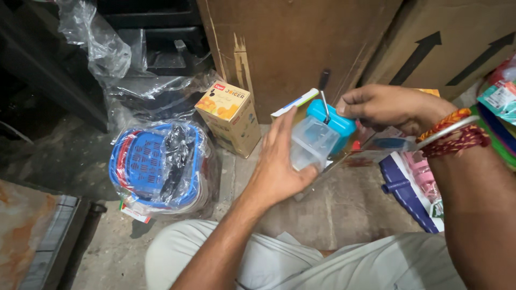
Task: The person assembles a manual juicer by inserting the grater and crank, wraps it in a plastic bag, and places it into a cardboard box. The person then closes the box and sets it aside.
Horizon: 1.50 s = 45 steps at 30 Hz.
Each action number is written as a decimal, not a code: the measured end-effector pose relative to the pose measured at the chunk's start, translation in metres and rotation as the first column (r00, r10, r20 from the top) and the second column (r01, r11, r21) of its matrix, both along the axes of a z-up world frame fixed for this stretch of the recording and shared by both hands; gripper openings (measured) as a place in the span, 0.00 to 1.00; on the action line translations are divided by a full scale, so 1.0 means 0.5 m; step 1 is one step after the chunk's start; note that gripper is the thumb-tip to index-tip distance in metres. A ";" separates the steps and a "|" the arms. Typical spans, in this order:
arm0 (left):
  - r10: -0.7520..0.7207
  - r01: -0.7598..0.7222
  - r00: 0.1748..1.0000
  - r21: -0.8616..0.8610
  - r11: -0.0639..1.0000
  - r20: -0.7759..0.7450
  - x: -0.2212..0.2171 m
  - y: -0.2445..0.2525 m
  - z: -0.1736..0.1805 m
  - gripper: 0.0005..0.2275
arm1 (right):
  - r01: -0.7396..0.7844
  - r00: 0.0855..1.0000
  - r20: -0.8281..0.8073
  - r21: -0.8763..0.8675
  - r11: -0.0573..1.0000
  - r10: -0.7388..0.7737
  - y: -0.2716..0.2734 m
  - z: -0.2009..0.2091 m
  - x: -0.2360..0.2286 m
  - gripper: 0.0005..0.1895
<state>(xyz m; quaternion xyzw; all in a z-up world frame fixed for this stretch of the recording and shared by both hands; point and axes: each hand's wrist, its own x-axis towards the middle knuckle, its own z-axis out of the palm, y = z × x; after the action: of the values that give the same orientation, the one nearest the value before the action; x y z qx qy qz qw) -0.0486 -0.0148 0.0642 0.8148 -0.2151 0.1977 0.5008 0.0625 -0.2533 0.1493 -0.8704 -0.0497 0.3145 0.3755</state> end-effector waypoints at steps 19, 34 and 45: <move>-0.634 -0.177 0.691 -0.931 0.318 -0.348 0.027 -0.054 0.094 0.19 | -0.040 0.790 0.606 -0.108 0.993 0.097 0.013 0.137 -0.143 0.63; -0.415 0.021 0.809 -0.686 0.727 -0.416 0.024 -0.019 0.048 0.18 | -0.003 0.943 0.324 0.225 0.974 -0.072 -0.032 0.195 -0.139 0.41; 0.278 -0.283 0.956 -0.051 0.958 -0.095 0.078 -0.004 -0.076 0.18 | 0.022 0.977 0.205 0.188 0.982 -0.061 -0.007 0.083 -0.087 0.48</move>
<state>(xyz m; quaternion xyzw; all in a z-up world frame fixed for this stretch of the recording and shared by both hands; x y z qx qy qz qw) -0.0098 -0.0166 0.0263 0.8285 -0.0690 0.2379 0.5023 0.0191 -0.2569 0.1906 -0.8611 -0.0995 0.2071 0.4536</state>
